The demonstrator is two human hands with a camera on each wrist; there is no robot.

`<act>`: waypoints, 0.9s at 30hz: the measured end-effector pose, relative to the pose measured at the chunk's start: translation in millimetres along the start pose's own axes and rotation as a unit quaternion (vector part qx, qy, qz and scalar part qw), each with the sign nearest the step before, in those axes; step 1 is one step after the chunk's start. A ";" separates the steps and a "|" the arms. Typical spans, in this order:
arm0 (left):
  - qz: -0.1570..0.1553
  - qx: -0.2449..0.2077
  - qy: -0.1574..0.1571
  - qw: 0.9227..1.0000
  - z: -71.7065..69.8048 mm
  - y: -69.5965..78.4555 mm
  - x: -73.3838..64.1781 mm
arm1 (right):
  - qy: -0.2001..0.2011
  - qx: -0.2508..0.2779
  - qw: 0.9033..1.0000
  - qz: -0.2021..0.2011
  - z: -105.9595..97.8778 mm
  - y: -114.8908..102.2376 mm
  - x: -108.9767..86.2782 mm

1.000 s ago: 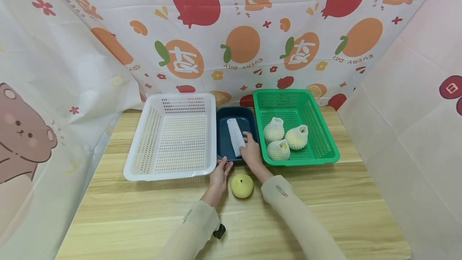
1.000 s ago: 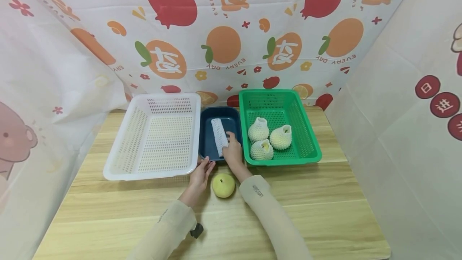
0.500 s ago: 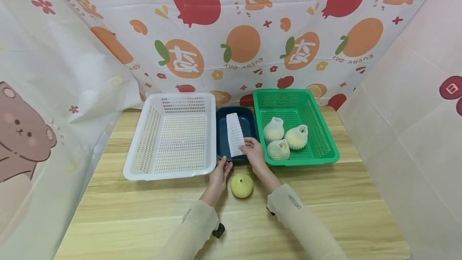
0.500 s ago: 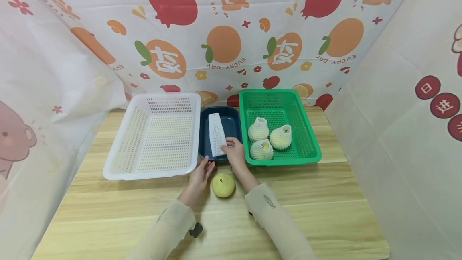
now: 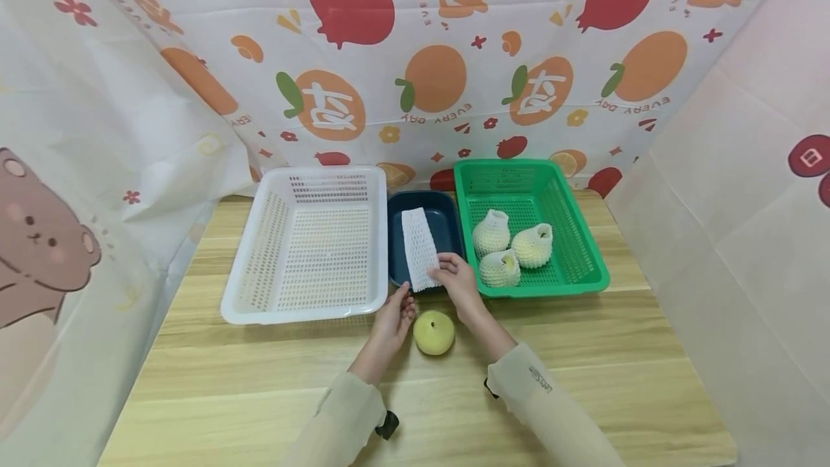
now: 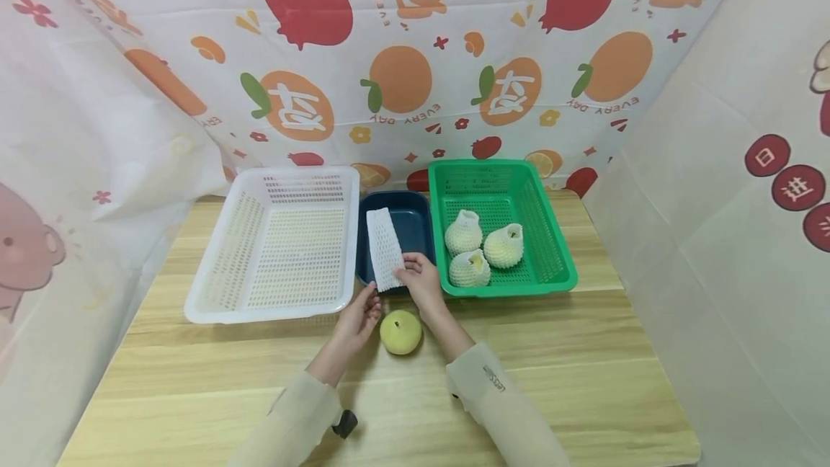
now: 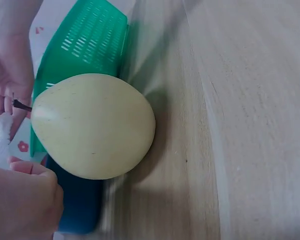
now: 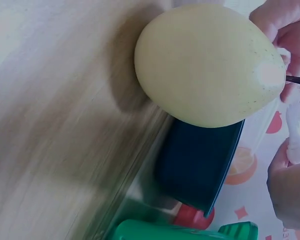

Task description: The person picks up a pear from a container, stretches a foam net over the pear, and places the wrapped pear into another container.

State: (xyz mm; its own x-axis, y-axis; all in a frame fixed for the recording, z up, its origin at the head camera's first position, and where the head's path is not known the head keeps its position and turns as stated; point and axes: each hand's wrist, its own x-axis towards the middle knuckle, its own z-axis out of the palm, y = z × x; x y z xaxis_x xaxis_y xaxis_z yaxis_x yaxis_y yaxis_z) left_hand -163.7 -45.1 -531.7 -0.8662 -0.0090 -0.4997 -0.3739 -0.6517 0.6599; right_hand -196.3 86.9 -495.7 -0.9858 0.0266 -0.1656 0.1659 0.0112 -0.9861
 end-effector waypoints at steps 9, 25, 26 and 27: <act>-0.023 0.026 -0.091 0.995 -0.6 8.0 -17.9 | -0.046 0.024 0.998 -0.025 -3.0 -2.6 -12.9; -0.028 0.058 -0.169 0.984 3.7 22.8 -28.0 | -0.104 0.015 0.991 -0.078 -16.6 -8.2 -28.9; -0.030 0.054 -0.173 0.983 3.3 23.2 -28.3 | -0.106 0.016 0.991 -0.077 -17.2 -8.4 -29.3; -0.032 0.046 -0.172 0.984 3.0 23.7 -28.5 | -0.109 0.018 0.991 -0.076 -17.8 -8.9 -30.1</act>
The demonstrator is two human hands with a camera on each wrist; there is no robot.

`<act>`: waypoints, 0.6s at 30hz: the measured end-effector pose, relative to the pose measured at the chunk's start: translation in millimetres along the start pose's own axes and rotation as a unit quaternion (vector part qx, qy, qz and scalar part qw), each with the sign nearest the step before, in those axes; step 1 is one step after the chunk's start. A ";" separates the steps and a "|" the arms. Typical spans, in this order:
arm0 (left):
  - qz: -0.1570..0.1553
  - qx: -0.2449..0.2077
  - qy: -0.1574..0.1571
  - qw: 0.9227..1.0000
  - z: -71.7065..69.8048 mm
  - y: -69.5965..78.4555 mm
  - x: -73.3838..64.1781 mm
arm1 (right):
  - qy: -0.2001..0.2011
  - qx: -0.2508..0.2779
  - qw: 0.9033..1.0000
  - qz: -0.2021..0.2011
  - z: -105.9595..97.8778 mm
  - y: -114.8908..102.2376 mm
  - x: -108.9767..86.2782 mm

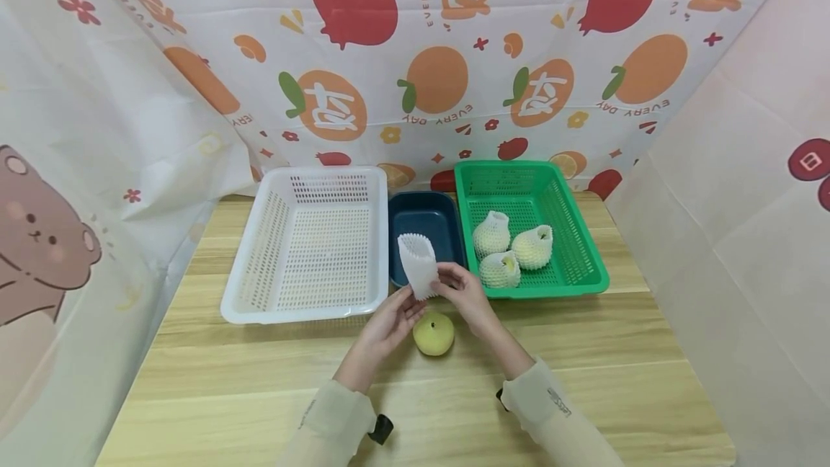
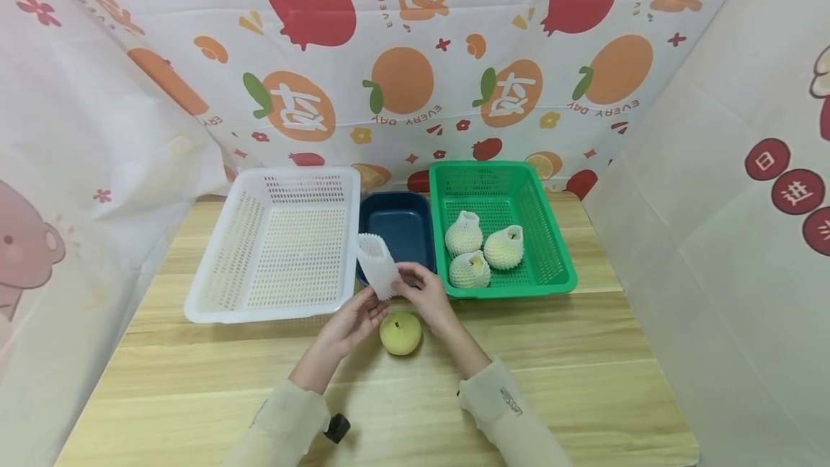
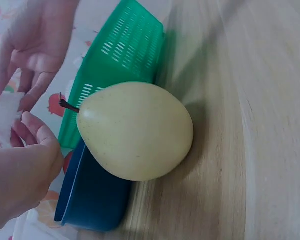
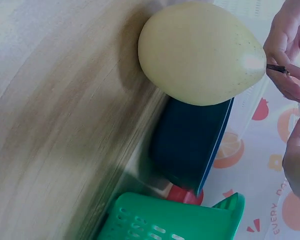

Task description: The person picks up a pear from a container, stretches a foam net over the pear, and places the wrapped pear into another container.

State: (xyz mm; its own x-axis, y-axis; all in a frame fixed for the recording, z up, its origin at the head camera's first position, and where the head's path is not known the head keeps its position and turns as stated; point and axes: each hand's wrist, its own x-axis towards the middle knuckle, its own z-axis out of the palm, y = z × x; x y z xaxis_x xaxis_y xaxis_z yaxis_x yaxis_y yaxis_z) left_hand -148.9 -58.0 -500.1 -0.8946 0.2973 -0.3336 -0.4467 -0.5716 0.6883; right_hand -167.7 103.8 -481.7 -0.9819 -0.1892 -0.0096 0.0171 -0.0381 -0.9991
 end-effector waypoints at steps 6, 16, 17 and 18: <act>0.006 -0.031 -0.019 0.999 -0.8 4.1 -0.6 | -0.050 0.122 0.990 0.048 -5.9 1.6 -3.9; 0.034 -0.067 -0.065 0.995 5.9 7.5 1.8 | -0.126 0.340 0.909 0.204 -15.1 -1.0 -3.2; 0.036 -0.062 -0.068 0.995 6.4 7.5 2.1 | -0.135 0.344 0.904 0.216 -15.8 -1.2 -3.0; 0.039 -0.057 -0.072 0.995 7.1 7.5 2.4 | -0.147 0.347 0.899 0.225 -16.5 -1.2 -2.7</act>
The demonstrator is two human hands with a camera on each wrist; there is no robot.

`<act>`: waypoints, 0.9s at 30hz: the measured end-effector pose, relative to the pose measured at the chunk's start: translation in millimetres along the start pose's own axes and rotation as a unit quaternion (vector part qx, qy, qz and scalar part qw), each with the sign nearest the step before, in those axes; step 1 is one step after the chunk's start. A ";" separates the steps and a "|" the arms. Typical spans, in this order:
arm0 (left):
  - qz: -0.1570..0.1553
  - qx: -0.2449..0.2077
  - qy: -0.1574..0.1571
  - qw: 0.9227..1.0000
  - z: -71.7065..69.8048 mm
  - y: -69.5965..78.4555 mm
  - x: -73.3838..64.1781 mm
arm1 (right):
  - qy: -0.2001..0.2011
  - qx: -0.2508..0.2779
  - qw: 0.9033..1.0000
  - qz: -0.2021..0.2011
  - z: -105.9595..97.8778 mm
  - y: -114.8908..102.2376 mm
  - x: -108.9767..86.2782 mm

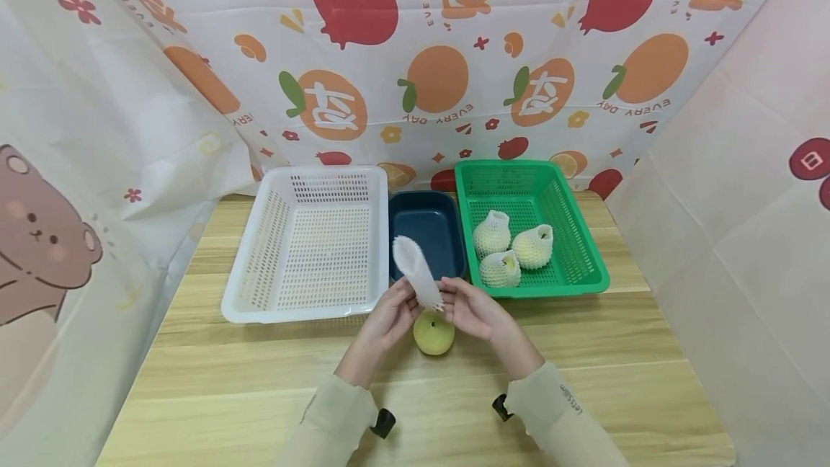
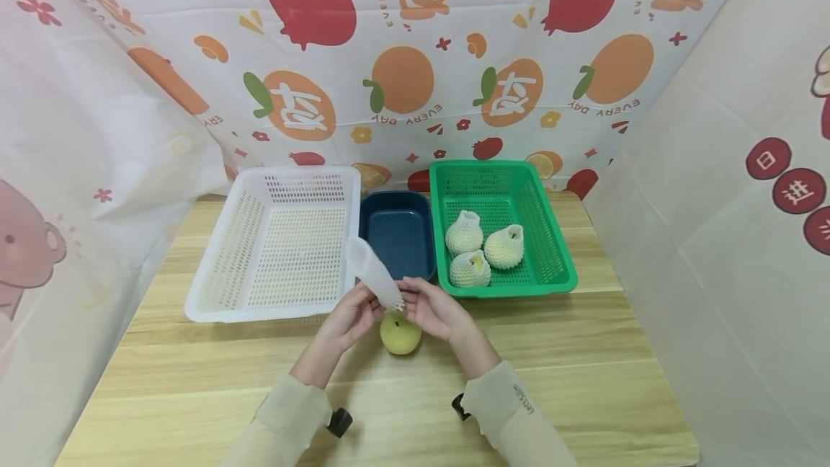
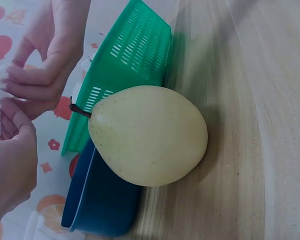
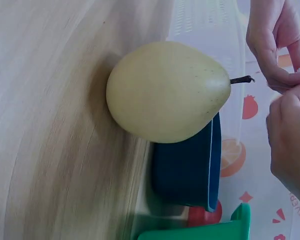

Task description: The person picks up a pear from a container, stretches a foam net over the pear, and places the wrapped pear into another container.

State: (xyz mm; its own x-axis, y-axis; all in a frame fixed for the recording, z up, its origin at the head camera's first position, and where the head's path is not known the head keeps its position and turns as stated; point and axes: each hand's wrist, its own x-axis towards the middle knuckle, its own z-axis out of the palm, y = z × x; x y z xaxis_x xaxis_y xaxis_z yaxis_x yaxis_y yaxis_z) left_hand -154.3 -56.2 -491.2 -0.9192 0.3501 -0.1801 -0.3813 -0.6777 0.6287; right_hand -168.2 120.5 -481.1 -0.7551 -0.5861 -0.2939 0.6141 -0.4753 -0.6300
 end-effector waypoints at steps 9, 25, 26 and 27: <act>-0.030 0.010 0.002 0.999 3.4 2.1 0.8 | -0.032 -0.009 0.998 0.060 -0.9 -0.2 -1.0; -0.124 0.005 -0.091 0.988 3.4 2.9 -2.1 | -0.084 0.111 0.990 -0.015 -6.7 0.9 -0.7; -0.116 -0.005 -0.084 0.990 3.9 2.4 -2.0 | -0.084 0.110 0.990 -0.012 -7.0 1.5 -0.6; -0.106 -0.021 -0.075 0.991 4.4 1.8 -1.8 | -0.084 0.106 0.991 -0.009 -7.4 2.4 -0.4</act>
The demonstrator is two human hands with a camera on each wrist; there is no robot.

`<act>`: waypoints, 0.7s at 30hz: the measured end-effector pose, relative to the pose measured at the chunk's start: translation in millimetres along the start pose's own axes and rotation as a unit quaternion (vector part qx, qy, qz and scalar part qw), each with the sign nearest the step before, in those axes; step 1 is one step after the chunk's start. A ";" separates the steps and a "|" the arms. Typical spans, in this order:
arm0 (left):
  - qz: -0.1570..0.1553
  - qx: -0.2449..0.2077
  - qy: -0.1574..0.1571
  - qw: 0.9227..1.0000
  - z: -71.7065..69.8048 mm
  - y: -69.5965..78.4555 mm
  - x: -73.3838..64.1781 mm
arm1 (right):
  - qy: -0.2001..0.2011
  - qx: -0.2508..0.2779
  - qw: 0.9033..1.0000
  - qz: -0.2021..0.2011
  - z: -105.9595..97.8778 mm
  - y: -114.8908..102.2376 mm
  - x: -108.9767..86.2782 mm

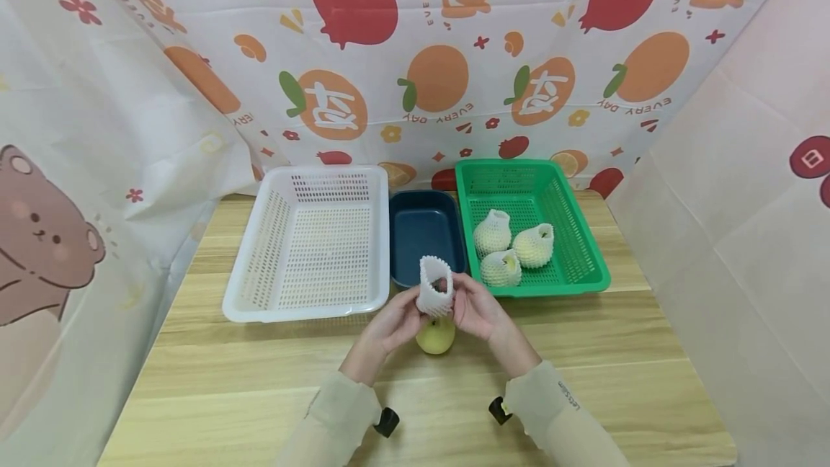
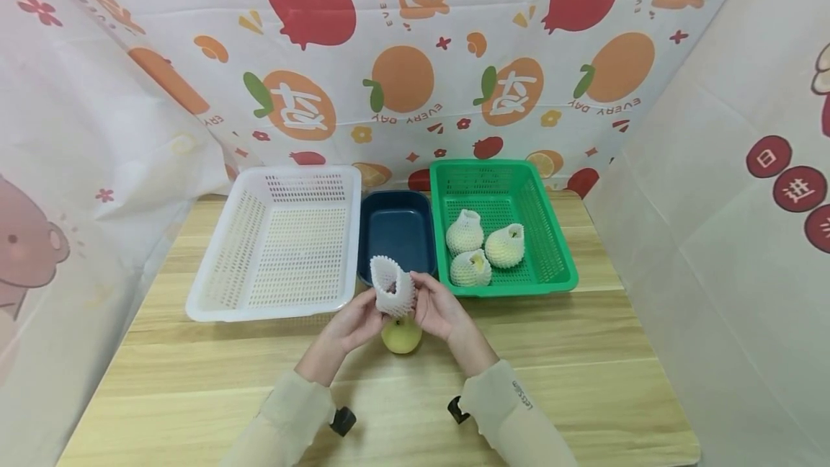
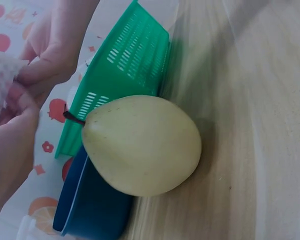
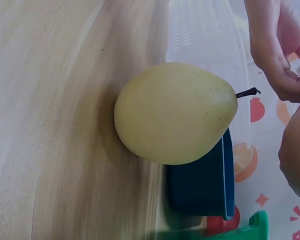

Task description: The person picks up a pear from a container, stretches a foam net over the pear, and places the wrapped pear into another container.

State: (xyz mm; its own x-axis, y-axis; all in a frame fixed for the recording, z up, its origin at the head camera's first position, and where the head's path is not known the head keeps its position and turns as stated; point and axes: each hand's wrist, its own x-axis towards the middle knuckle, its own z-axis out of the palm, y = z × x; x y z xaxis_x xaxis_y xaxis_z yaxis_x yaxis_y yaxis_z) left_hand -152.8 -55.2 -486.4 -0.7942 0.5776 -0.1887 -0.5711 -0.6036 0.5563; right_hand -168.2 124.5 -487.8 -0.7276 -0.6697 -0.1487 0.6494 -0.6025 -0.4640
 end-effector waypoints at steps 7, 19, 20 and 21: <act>0.054 -0.121 -0.016 0.991 -0.3 -2.5 2.6 | -0.017 -0.025 0.998 0.051 -2.5 3.8 0.1; 0.041 -0.097 0.077 0.991 -1.5 -6.6 2.1 | 0.068 -0.007 0.998 0.003 -1.4 5.6 1.2; 0.041 -0.093 0.086 0.991 -1.9 -6.9 2.3 | 0.077 -0.007 0.997 0.001 -1.6 6.1 1.3; 0.041 -0.090 0.094 0.991 -2.1 -7.1 2.6 | 0.085 -0.004 0.996 0.000 -1.9 6.6 1.5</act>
State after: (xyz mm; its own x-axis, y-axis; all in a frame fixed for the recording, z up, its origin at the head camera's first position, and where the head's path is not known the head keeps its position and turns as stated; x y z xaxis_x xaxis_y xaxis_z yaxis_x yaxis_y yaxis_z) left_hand -151.2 -50.5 -492.6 -0.8548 0.4202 -0.3046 -0.5168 -0.7430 0.4252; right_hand -165.4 120.3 -492.7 -0.7553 -0.5857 -0.2941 0.6478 -0.5993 -0.4702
